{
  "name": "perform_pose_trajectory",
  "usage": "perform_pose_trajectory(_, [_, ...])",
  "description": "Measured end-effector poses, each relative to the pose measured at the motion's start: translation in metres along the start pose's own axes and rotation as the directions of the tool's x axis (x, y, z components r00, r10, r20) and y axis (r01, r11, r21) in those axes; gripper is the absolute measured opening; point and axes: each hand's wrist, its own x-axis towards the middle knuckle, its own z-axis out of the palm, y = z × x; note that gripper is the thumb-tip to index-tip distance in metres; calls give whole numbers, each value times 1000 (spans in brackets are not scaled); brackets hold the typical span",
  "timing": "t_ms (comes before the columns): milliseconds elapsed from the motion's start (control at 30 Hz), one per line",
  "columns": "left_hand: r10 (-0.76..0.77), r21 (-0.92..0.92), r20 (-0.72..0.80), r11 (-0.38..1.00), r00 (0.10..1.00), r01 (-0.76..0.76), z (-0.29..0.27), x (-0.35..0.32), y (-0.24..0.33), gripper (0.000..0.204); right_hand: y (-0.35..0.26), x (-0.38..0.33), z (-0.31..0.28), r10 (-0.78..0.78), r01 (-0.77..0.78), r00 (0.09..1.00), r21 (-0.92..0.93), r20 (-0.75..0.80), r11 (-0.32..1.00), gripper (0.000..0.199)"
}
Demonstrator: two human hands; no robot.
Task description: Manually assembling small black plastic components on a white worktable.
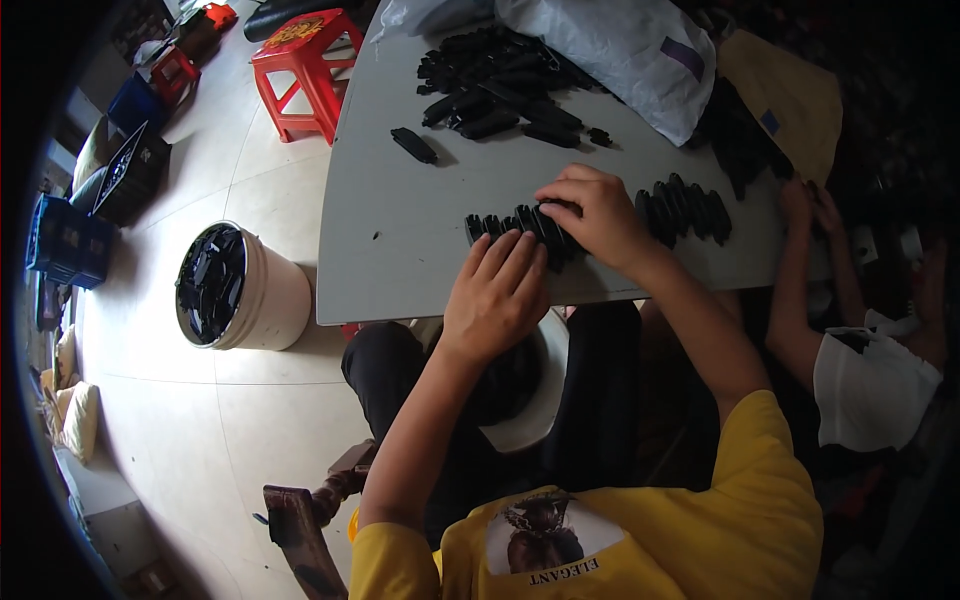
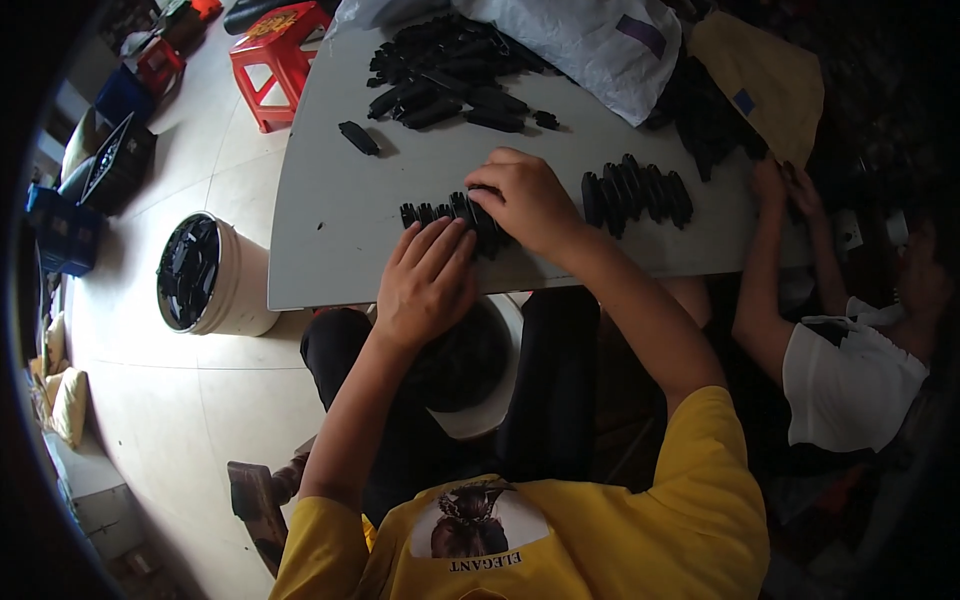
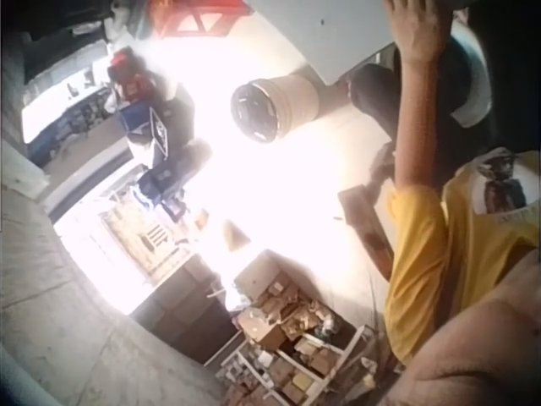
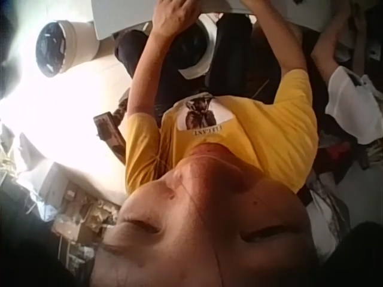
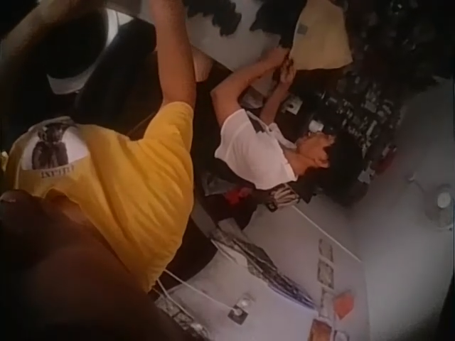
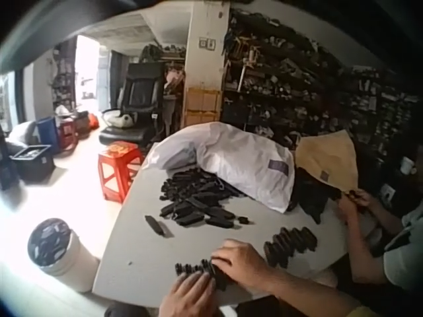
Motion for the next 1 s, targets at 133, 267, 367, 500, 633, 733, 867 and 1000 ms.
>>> perform_pose_trajectory(133, [5,-7,-1,1000,1000,-5,1,2,0,37,-5,3,8,-7,7,1000,-13,-8,1000,15])
perform_pose_trajectory(267, [4,-10,-11,1000,1000,-4,1,1,0,35,-8,7,15,41,-37,998,-94,41,995,14])
perform_pose_trajectory(367, [5,-12,-21,1000,1000,-5,1,1,0,35,-4,7,21,-30,31,1000,-126,10,992,12])
perform_pose_trajectory(500, [9,-11,-31,1000,999,-9,1,1,0,36,-9,7,22,2,6,999,-192,39,981,10])
perform_pose_trajectory(633, [6,1,-43,1000,999,-6,3,-1,-1,37,-19,7,20,49,-30,998,-310,51,950,8])
perform_pose_trajectory(733, [0,-11,-22,1000,1000,-1,2,0,0,37,-19,5,21,40,-25,998,-319,43,947,7])
perform_pose_trajectory(867, [-23,-33,-12,999,1000,22,0,1,1,35,-24,4,16,40,-19,997,-308,62,951,8])
perform_pose_trajectory(1000, [-47,-49,-11,998,999,47,-2,2,3,32,-33,-3,6,53,-10,992,-337,117,941,14])
